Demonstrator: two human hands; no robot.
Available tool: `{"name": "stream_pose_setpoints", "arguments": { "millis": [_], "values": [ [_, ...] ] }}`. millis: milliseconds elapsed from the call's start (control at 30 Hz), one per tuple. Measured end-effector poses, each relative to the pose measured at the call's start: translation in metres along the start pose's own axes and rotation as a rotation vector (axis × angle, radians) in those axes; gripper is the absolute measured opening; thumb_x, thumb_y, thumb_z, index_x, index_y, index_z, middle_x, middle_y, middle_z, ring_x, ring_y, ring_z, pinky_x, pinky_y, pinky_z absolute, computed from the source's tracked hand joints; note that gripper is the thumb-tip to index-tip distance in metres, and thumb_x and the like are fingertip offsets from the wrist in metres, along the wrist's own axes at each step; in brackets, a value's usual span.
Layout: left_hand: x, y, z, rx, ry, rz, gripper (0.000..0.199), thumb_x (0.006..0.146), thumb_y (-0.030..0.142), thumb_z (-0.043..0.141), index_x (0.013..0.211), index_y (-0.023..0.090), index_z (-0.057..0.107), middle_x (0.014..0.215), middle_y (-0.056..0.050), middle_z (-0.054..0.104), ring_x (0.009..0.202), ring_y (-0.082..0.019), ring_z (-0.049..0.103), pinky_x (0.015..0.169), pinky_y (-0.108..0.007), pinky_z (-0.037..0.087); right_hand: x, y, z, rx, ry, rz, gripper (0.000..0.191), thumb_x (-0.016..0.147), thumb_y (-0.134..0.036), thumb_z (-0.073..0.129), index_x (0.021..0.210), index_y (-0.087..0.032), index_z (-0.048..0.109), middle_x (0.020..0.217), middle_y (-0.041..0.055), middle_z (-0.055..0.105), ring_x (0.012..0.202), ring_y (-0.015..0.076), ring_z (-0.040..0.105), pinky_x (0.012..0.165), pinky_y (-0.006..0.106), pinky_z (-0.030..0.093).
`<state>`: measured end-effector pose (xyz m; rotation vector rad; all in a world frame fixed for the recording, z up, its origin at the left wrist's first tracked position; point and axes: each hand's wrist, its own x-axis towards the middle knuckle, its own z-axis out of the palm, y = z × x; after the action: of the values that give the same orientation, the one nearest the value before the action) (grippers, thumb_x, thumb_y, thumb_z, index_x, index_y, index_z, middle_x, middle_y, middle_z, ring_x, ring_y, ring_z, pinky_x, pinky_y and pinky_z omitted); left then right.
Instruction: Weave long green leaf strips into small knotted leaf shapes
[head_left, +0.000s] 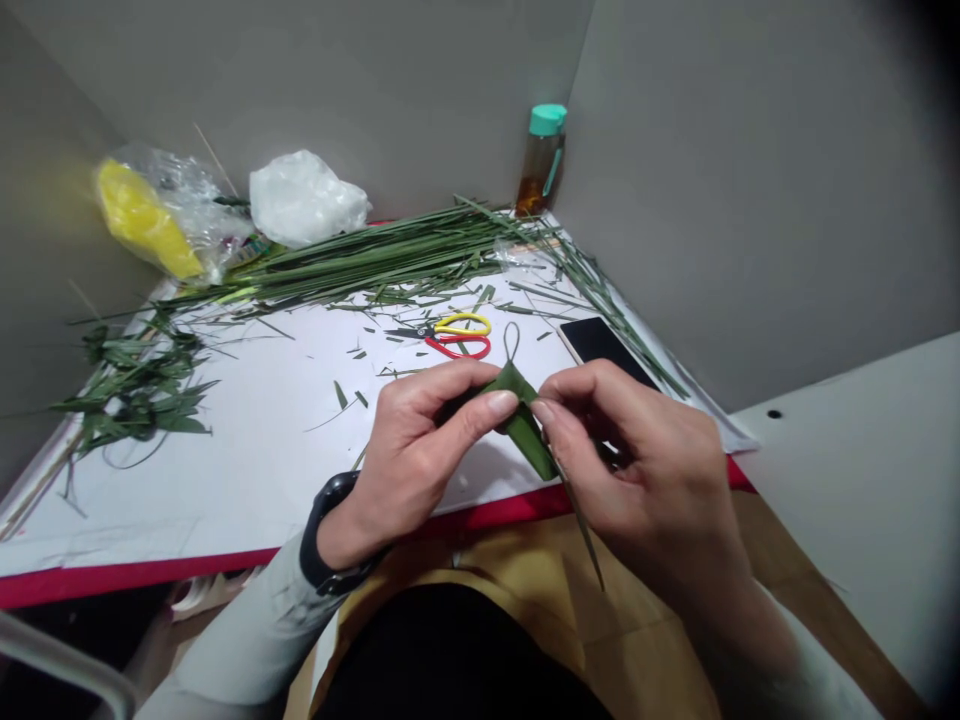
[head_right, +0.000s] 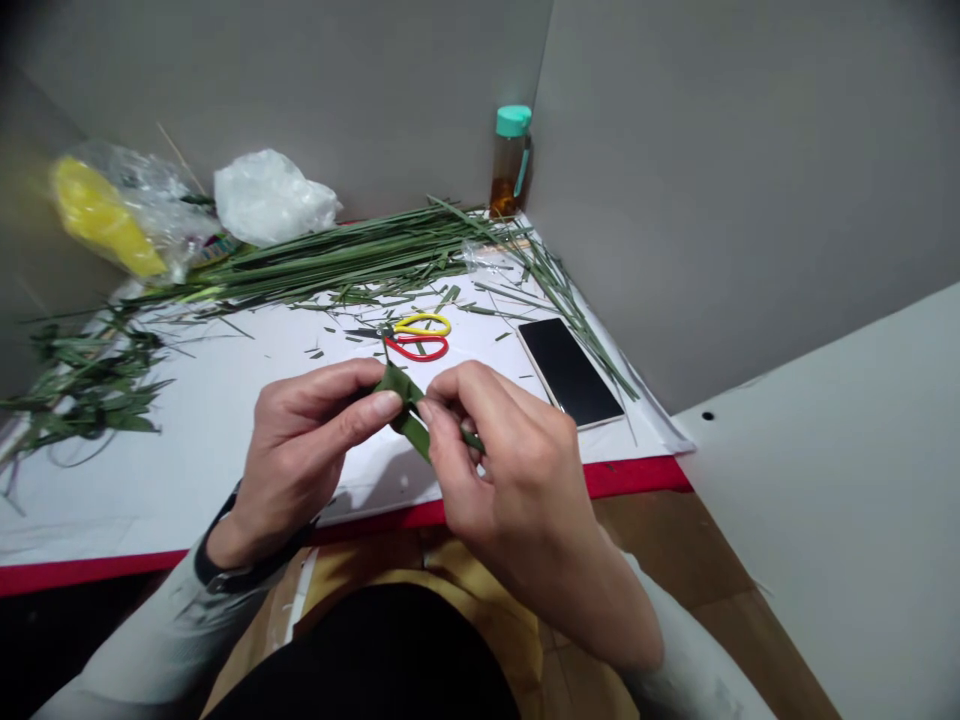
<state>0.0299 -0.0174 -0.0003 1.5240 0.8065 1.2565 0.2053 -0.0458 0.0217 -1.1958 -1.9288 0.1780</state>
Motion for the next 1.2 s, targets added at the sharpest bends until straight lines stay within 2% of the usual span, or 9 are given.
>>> {"name": "stream_pose_setpoints", "arguments": {
  "millis": [267,367,433,533,667,900,1000,1100,1200],
  "values": [
    [0.000,0.002,0.003,-0.058,-0.006,-0.057,0.006,0.091,0.025,0.076,0.092,0.023,0.081,0.083,-0.001,0.072,0.077,-0.016,0.062,0.073,-0.026,0.052,0.001,-0.003,-0.003,-0.002,0.004,-0.002,0.016,0.093,-0.007,0.059,0.083,-0.019,0.055,0.068,-0.0051,0.053,0.051,0.0068,0.038,0.048,0.025,0.030],
    [-0.002,0.001,0.005,-0.122,-0.006,-0.050,0.012,0.093,0.022,0.072,0.097,0.027,0.083,0.081,0.000,0.072,0.076,-0.014,0.063,0.075,-0.025,0.052,0.001,-0.004,-0.005,0.013,0.008,0.000,0.016,0.094,-0.007,0.059,0.083,-0.019,0.055,0.066,-0.0058,0.050,0.050,0.0067,0.036,0.048,0.026,0.029],
    [-0.003,0.000,0.006,-0.149,0.008,-0.059,0.015,0.094,0.022,0.071,0.100,0.029,0.083,0.080,0.000,0.071,0.075,-0.014,0.063,0.075,-0.025,0.053,0.002,-0.004,-0.006,0.026,0.000,0.011,0.016,0.094,-0.008,0.059,0.082,-0.019,0.056,0.063,-0.0066,0.048,0.048,0.0066,0.034,0.046,0.026,0.028],
    [-0.004,-0.002,0.009,-0.129,0.054,-0.081,0.011,0.093,0.026,0.074,0.098,0.026,0.084,0.077,-0.001,0.071,0.073,-0.016,0.064,0.073,-0.027,0.055,0.000,-0.002,-0.007,0.032,-0.020,0.034,0.017,0.094,-0.009,0.060,0.081,-0.019,0.056,0.061,-0.0072,0.046,0.046,0.0063,0.033,0.044,0.025,0.026],
    [-0.006,-0.006,0.014,-0.127,0.106,-0.046,0.009,0.090,0.024,0.076,0.094,0.027,0.084,0.074,0.001,0.072,0.069,-0.014,0.064,0.070,-0.025,0.055,-0.007,0.001,-0.005,0.061,-0.018,0.059,0.017,0.092,-0.007,0.060,0.080,-0.019,0.056,0.061,-0.0075,0.046,0.047,0.0057,0.035,0.044,0.023,0.027],
    [-0.004,-0.004,0.013,-0.150,0.011,-0.059,0.013,0.094,0.021,0.073,0.096,0.028,0.084,0.075,0.002,0.069,0.071,-0.013,0.062,0.072,-0.023,0.052,-0.011,0.000,-0.007,0.045,0.010,0.049,0.015,0.093,-0.007,0.060,0.082,-0.017,0.057,0.065,-0.0069,0.051,0.052,0.0046,0.038,0.047,0.021,0.030],
    [-0.004,0.001,0.011,-0.097,-0.020,-0.072,0.014,0.096,0.025,0.070,0.102,0.026,0.083,0.085,-0.001,0.073,0.079,-0.016,0.066,0.078,-0.026,0.054,-0.010,-0.001,-0.008,0.057,-0.007,0.053,0.015,0.093,-0.008,0.059,0.081,-0.017,0.056,0.064,-0.0071,0.050,0.050,0.0046,0.037,0.045,0.021,0.029],
    [-0.006,0.005,0.011,-0.031,-0.021,-0.029,0.023,0.088,0.024,0.079,0.111,0.027,0.079,0.108,-0.002,0.077,0.096,-0.020,0.069,0.084,-0.029,0.055,-0.009,-0.002,-0.009,0.041,-0.002,0.033,0.015,0.092,-0.008,0.058,0.081,-0.018,0.056,0.062,-0.0073,0.050,0.048,0.0047,0.036,0.044,0.022,0.029],
    [-0.008,0.007,0.010,-0.006,-0.013,0.023,0.030,0.083,0.019,0.084,0.110,0.029,0.078,0.109,-0.001,0.076,0.101,-0.021,0.068,0.088,-0.030,0.054,-0.008,-0.004,-0.011,0.018,-0.037,0.005,0.015,0.092,-0.008,0.058,0.081,-0.018,0.057,0.063,-0.0072,0.050,0.047,0.0048,0.037,0.046,0.023,0.029]
  ]
}}
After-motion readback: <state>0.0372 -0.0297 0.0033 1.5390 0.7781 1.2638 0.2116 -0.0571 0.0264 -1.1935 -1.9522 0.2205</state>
